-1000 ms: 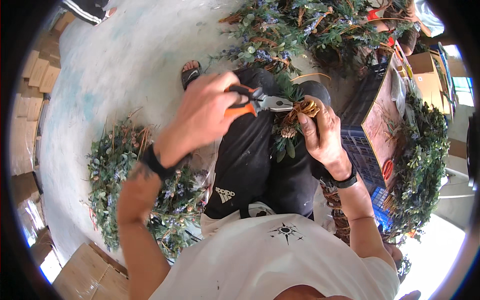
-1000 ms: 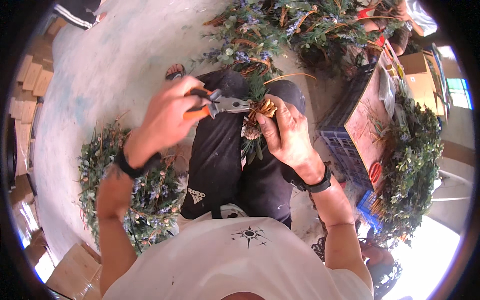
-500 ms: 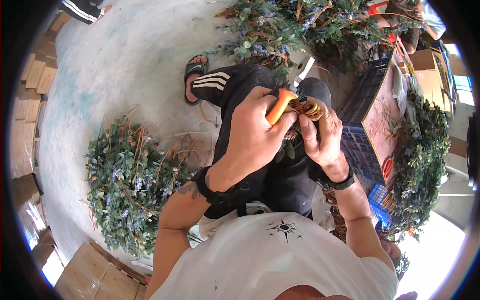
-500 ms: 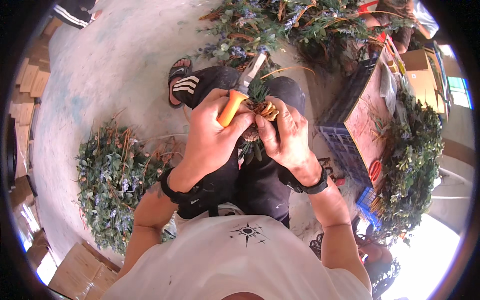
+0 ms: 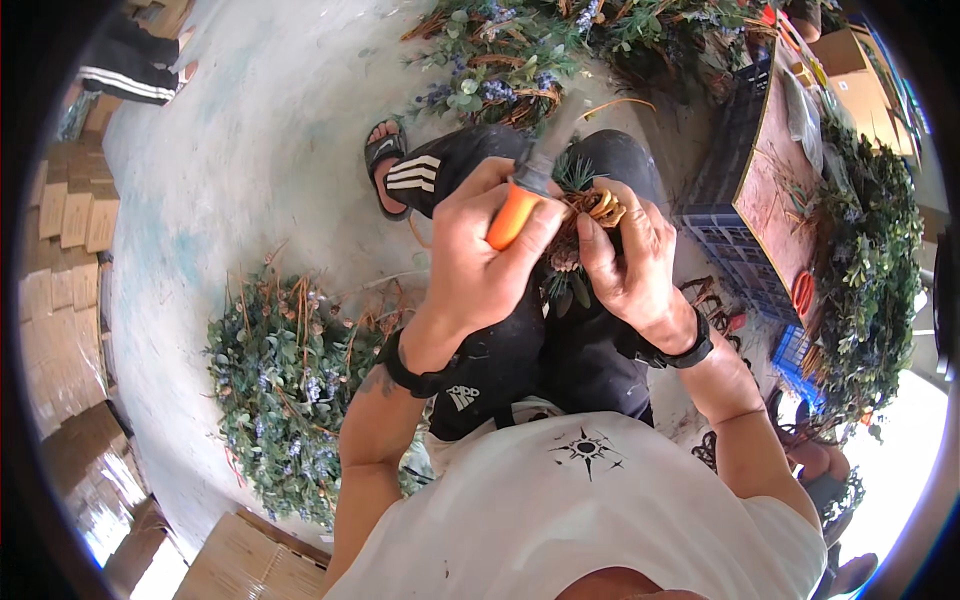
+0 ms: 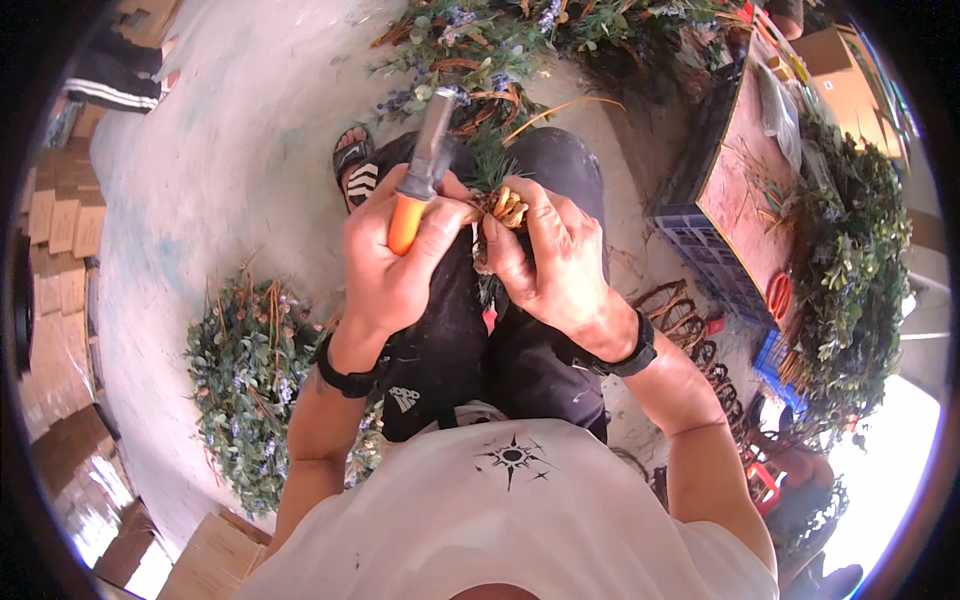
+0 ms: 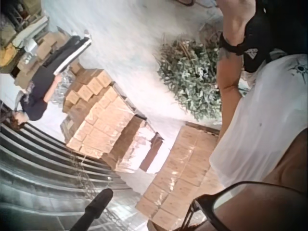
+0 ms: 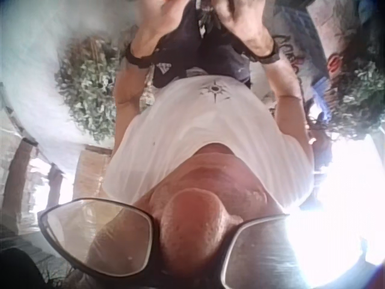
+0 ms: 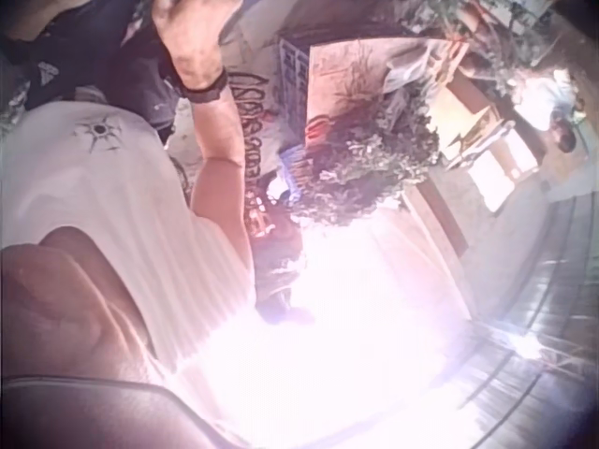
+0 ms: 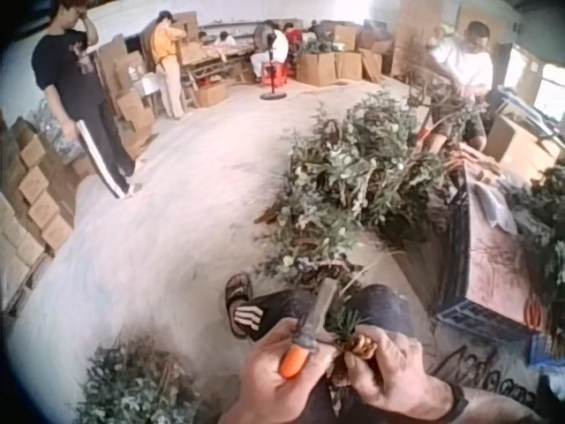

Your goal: Assemble decorative floral wreaths by trimming stems and attaching greenery to a branch-like frame.

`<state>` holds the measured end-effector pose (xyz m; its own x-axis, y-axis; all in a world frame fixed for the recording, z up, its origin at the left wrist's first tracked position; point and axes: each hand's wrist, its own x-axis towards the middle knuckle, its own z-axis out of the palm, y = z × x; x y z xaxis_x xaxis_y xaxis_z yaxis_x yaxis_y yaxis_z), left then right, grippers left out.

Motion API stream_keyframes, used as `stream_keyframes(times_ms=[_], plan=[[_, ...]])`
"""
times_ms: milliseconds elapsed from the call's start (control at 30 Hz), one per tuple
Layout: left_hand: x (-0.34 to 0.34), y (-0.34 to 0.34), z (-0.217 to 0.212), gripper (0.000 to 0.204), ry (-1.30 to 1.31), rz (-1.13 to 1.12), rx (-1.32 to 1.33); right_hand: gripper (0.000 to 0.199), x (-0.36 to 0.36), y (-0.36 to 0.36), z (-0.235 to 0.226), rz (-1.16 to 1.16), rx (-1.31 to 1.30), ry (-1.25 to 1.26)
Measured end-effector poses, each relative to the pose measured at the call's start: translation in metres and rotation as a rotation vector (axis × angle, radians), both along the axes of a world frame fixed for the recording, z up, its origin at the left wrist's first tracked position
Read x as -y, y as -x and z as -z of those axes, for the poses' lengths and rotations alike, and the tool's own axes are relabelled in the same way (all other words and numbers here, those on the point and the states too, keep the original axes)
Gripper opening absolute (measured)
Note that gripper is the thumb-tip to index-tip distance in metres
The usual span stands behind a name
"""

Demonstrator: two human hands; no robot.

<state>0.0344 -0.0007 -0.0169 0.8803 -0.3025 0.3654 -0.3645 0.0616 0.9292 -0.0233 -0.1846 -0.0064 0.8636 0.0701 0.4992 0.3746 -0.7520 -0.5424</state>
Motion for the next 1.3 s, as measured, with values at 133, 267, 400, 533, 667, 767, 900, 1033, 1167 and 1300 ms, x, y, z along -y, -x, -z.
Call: stream_keyframes(times_ms=[133, 267, 400, 533, 667, 767, 900, 1033, 1167, 1300], plan=[[0.000, -0.005, -0.003, 0.012, 0.024, -0.052, -0.176, 0.039, -0.003, 0.001, 0.002, 0.021, 0.017, 0.010], [0.007, -0.013, -0.001, 0.010, 0.096, 0.070, -0.264, 0.037, -0.005, 0.002, 0.000, 0.033, -0.001, -0.026], [0.013, -0.014, -0.009, 0.010, 0.004, 0.097, -0.338, 0.036, -0.005, 0.000, 0.000, 0.031, 0.019, 0.020], [-0.001, -0.011, 0.000, 0.014, -0.212, -0.039, -0.101, 0.035, -0.006, 0.001, -0.001, 0.038, 0.007, 0.016], [-0.036, -0.008, 0.009, 0.022, -0.716, -0.248, 0.371, 0.033, -0.004, 0.000, 0.000, 0.031, 0.005, -0.004], [-0.053, -0.008, 0.013, 0.018, -0.905, -0.284, 0.545, 0.032, -0.004, 0.001, -0.004, 0.026, -0.024, -0.014], [-0.064, -0.011, 0.018, 0.014, -0.976, -0.329, 0.709, 0.034, -0.004, 0.000, -0.001, 0.038, -0.005, 0.007], [-0.058, -0.018, 0.017, 0.007, -0.896, -0.382, 0.830, 0.034, -0.001, 0.001, -0.002, 0.022, -0.033, -0.001], [-0.060, -0.023, 0.014, 0.037, -0.950, -0.392, 0.892, 0.034, -0.001, 0.002, -0.004, 0.028, -0.061, 0.002], [-0.059, -0.030, 0.010, 0.018, -0.892, -0.391, 0.950, 0.033, -0.002, 0.002, -0.005, 0.037, -0.079, -0.011]])
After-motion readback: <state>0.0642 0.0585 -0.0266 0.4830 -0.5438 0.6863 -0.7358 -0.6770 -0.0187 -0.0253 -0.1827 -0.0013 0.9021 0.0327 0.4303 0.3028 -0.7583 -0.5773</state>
